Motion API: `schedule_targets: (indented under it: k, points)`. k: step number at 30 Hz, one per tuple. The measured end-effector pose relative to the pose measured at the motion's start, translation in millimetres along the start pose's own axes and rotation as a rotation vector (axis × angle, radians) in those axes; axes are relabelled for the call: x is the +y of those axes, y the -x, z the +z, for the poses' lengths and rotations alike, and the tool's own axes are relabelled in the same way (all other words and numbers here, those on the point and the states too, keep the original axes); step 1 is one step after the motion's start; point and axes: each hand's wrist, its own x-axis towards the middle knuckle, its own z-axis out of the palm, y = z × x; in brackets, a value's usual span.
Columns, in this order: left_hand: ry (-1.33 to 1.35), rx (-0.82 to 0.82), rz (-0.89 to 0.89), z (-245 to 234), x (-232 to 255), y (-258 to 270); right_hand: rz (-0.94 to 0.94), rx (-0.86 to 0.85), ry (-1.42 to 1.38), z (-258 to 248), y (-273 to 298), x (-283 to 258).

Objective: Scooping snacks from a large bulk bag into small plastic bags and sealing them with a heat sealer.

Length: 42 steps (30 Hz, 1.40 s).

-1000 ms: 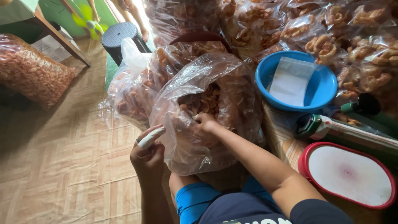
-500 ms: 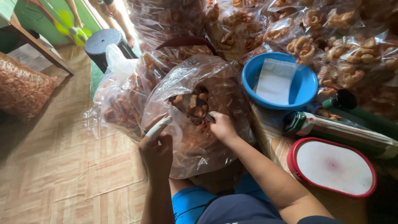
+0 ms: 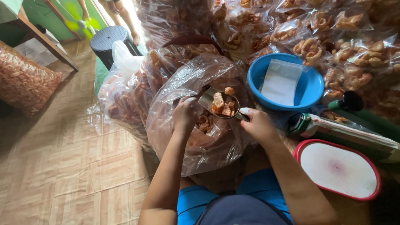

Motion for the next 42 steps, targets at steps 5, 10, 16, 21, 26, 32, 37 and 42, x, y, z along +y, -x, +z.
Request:
schedule_targets:
  k: [5, 10, 16, 21, 26, 32, 37, 42]
  points:
    - [-0.032, -0.151, 0.06, 13.5, 7.2, -8.7, -0.123, -0.013, 0.33, -21.4, -20.1, 4.5]
    - [0.104, -0.352, 0.064, -2.1, 24.9, -5.9, -0.44, -0.047, 0.618, -37.4, -31.0, -11.2]
    - [0.085, -0.489, 0.072, -3.3, 19.5, -6.3, -0.658, 0.167, 0.779, -8.5, -48.7, -18.8]
    - [-0.002, -0.477, -0.041, -10.0, 13.3, -8.3, -0.598, -0.086, 0.753, -24.2, -49.6, -32.4]
    - [0.015, -0.459, -0.139, -20.1, 14.0, -10.3, -0.522, -0.15, 0.722, -49.7, -36.0, -39.6]
    - [0.219, -0.263, -0.272, -43.2, 29.7, -3.9, -0.335, -0.172, 0.76, -25.1, -55.5, -17.1]
    - [0.619, -0.122, -0.224, -104.2, 75.7, -0.4, -0.318, -0.216, 0.43, 62.5, -88.3, 11.8]
    - [0.838, -0.161, -0.133, -118.2, 54.9, -10.1, -0.558, -0.11, -0.386, 47.0, -65.4, -11.5]
